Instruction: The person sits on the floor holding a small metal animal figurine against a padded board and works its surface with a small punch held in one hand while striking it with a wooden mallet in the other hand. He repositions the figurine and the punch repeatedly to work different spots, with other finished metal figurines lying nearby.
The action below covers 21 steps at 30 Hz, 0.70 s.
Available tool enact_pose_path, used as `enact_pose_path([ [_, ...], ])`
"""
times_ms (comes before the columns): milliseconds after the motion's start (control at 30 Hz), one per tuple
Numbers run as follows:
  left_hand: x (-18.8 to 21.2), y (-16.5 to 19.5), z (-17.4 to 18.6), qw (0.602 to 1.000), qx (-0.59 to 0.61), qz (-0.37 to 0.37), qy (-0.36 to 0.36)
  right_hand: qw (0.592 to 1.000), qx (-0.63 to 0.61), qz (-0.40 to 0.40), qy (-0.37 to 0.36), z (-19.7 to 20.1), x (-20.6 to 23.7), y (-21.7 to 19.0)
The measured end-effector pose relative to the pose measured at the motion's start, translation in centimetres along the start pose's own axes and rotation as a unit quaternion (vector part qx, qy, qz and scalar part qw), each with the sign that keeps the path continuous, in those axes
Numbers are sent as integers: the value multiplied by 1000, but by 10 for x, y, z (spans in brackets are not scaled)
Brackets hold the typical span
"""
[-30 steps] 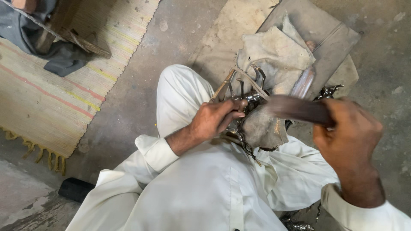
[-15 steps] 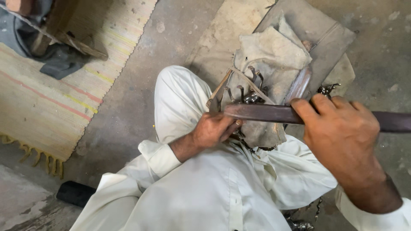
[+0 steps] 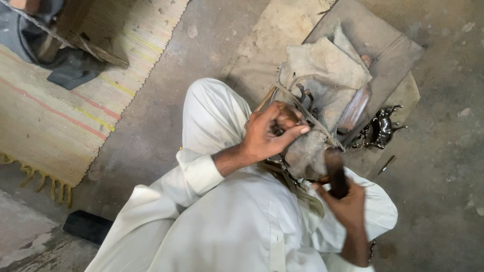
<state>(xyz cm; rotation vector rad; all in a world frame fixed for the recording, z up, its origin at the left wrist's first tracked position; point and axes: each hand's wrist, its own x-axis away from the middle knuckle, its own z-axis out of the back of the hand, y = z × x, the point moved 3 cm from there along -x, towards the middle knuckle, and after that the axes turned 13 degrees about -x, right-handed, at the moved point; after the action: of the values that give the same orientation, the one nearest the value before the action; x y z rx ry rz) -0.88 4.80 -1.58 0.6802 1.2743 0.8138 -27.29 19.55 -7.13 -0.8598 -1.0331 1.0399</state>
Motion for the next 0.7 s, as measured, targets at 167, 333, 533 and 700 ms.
enact_pose_path([
  [167,-1,-12,-14,999,-25,35,-25,995,-86,-25,52,-70,45,27],
  [333,0,-25,-14,995,-13,99,-29,988,-119,-22,94,-82,57,14],
  [533,-11,-39,-11,991,35,129,-2,996,46,59,55,-59,60,-34],
  [700,-14,-48,-4,985,91,144,25,994,85,46,50,-59,61,-61],
])
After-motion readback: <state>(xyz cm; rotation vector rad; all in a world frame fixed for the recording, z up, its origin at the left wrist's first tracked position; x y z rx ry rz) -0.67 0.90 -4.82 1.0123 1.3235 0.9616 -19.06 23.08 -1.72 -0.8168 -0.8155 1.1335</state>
